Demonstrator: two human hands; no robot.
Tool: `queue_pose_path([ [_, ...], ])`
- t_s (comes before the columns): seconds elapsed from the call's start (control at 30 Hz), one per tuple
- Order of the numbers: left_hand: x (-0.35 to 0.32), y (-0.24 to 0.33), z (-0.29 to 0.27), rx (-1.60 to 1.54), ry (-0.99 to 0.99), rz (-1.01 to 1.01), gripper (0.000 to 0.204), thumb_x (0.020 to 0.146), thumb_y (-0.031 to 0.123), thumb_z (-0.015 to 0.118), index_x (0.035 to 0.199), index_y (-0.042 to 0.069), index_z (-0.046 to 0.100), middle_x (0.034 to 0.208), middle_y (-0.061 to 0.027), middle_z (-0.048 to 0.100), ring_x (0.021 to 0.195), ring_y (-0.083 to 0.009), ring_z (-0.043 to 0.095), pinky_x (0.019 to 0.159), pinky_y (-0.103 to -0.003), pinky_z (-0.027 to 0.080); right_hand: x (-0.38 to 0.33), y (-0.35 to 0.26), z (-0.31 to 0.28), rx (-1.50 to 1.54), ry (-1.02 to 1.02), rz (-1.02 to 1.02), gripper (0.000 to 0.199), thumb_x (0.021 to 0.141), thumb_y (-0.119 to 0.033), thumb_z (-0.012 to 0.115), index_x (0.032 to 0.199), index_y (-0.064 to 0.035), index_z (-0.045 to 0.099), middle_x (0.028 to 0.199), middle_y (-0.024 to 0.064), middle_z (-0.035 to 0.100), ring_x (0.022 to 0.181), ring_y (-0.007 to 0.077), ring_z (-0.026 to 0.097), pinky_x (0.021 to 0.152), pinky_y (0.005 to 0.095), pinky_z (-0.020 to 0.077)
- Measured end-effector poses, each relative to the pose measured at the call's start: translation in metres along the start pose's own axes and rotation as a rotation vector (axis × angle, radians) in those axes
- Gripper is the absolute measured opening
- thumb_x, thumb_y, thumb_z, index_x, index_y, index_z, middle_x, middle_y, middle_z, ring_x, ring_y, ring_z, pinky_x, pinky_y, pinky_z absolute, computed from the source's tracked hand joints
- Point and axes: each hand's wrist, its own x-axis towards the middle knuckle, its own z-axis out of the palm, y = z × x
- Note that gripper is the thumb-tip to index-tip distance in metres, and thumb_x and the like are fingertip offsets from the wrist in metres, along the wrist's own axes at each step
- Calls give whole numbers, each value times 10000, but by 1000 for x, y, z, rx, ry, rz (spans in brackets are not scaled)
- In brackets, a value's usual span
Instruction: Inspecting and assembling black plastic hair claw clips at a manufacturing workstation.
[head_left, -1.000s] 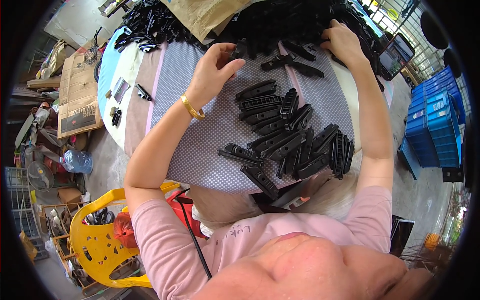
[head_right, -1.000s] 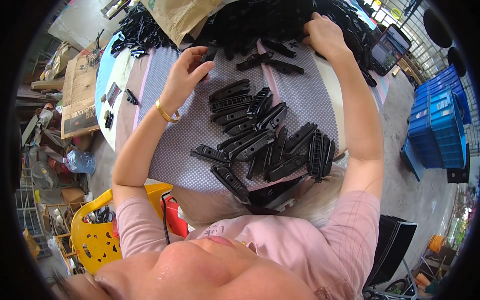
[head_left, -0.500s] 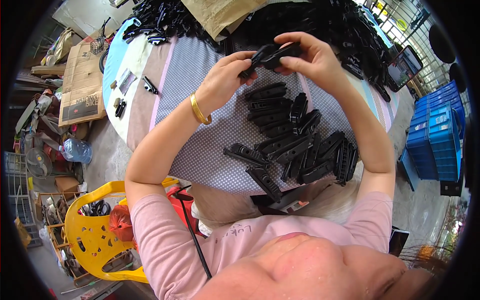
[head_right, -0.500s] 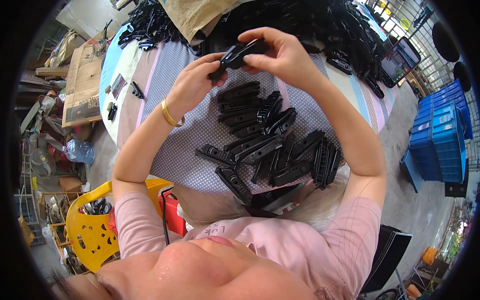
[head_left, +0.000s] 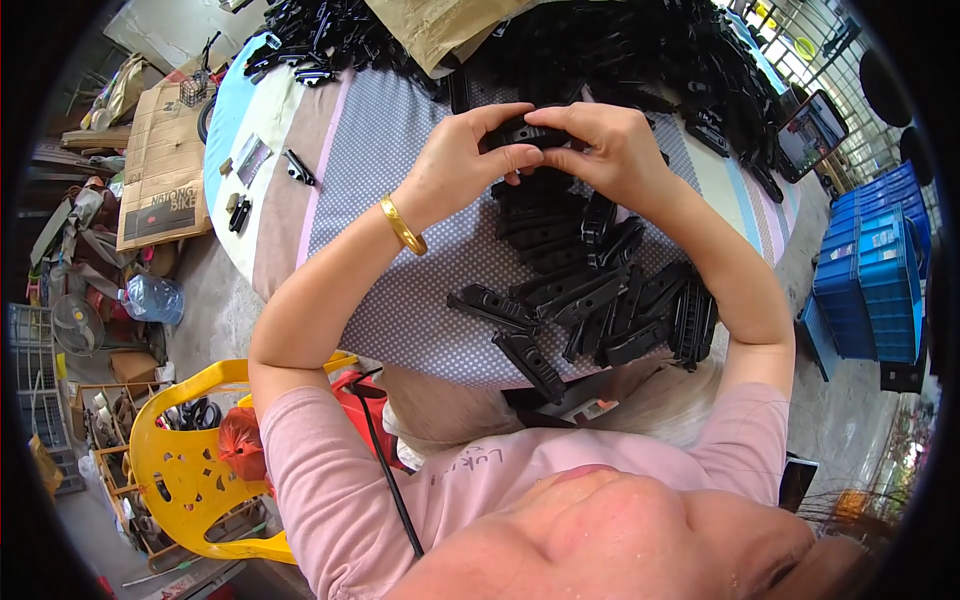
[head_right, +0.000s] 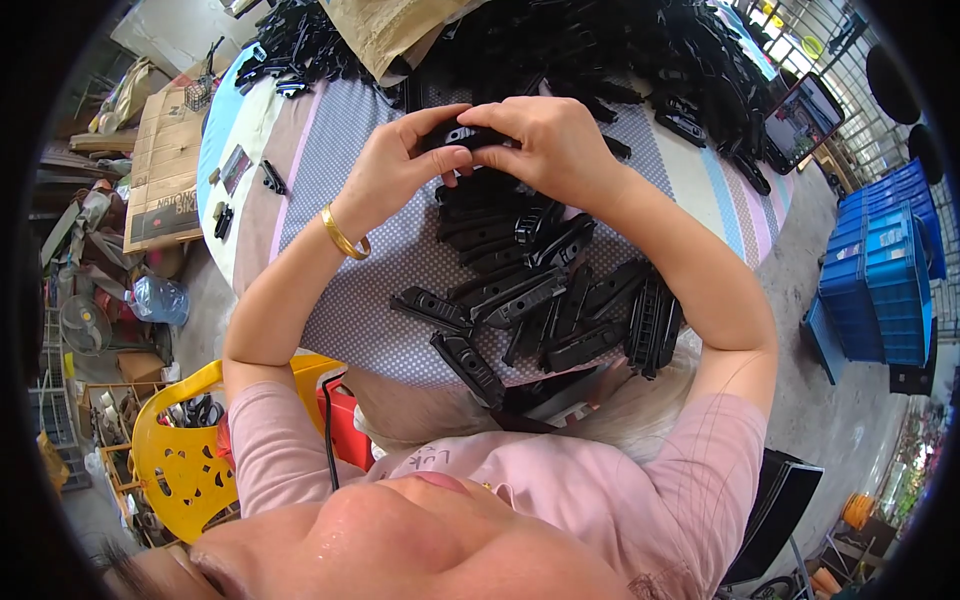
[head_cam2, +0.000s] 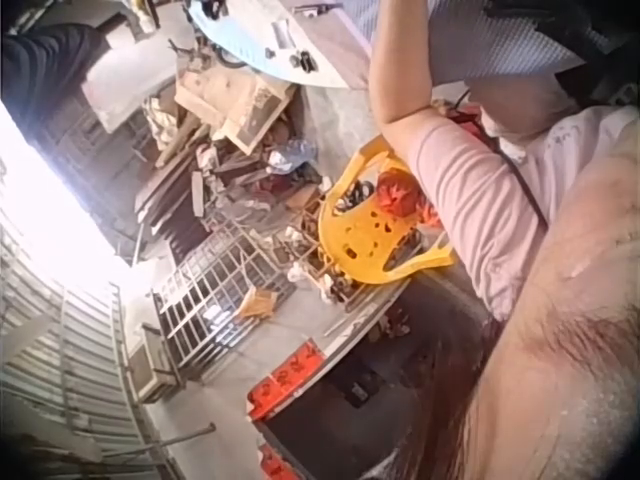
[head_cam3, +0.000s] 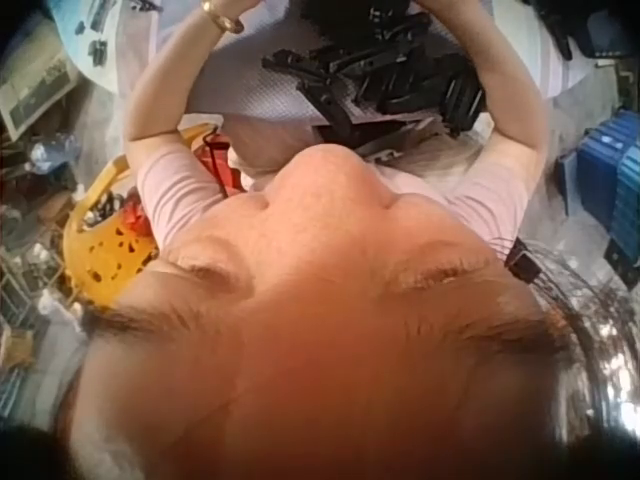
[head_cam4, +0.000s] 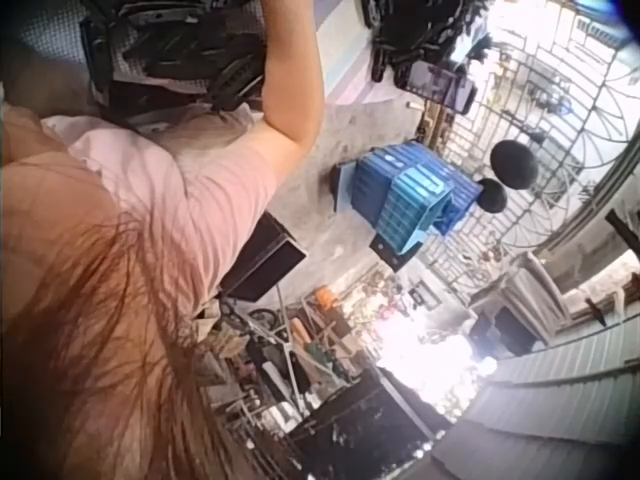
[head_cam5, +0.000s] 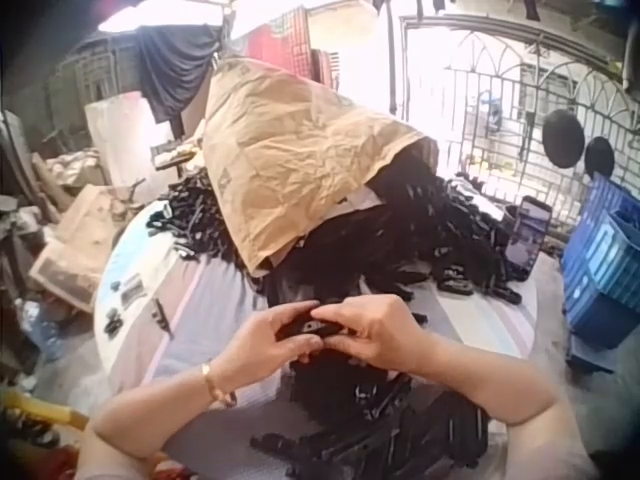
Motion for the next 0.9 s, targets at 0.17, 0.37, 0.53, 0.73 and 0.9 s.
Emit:
queue_pose_path([
  [0.17,0,-5,-4,74,30,66,589,746,269,739,1199,-41,524,778,-74,656,629,-82,596,608,-208,494,-2,0,1,42,14,24,322,731,-113,713,1036,-38,643,867,112,664,687,175,626,592,245,498],
  [0.37,0,-9,-10,158,32,125,604,703,322,768,1180,10,566,726,-30,632,581,-47,521,539,-187,434,-2,-7,-4,204,-49,212,249,803,-134,661,1020,-20,614,769,71,629,633,107,576,572,220,453],
  [0.53,0,-6,-7,118,60,85,542,740,249,747,1187,8,557,753,-34,641,615,-59,552,565,-187,455,-3,-7,-1,207,-38,244,214,817,-128,642,992,-16,594,708,49,587,594,89,532,549,217,426],
  [0.73,0,-4,-5,70,94,95,452,783,160,706,1182,9,558,810,-63,667,680,-71,605,606,-197,488,-2,-6,-3,200,-18,205,200,816,-136,647,956,-5,589,703,46,586,595,86,533,540,213,422],
  [0.9,-4,6,-6,192,105,114,421,793,114,683,1182,14,556,868,-70,661,741,-85,624,647,-199,501,-4,-7,-1,156,4,207,262,797,-181,684,970,-12,581,711,49,603,599,89,565,551,208,446],
])
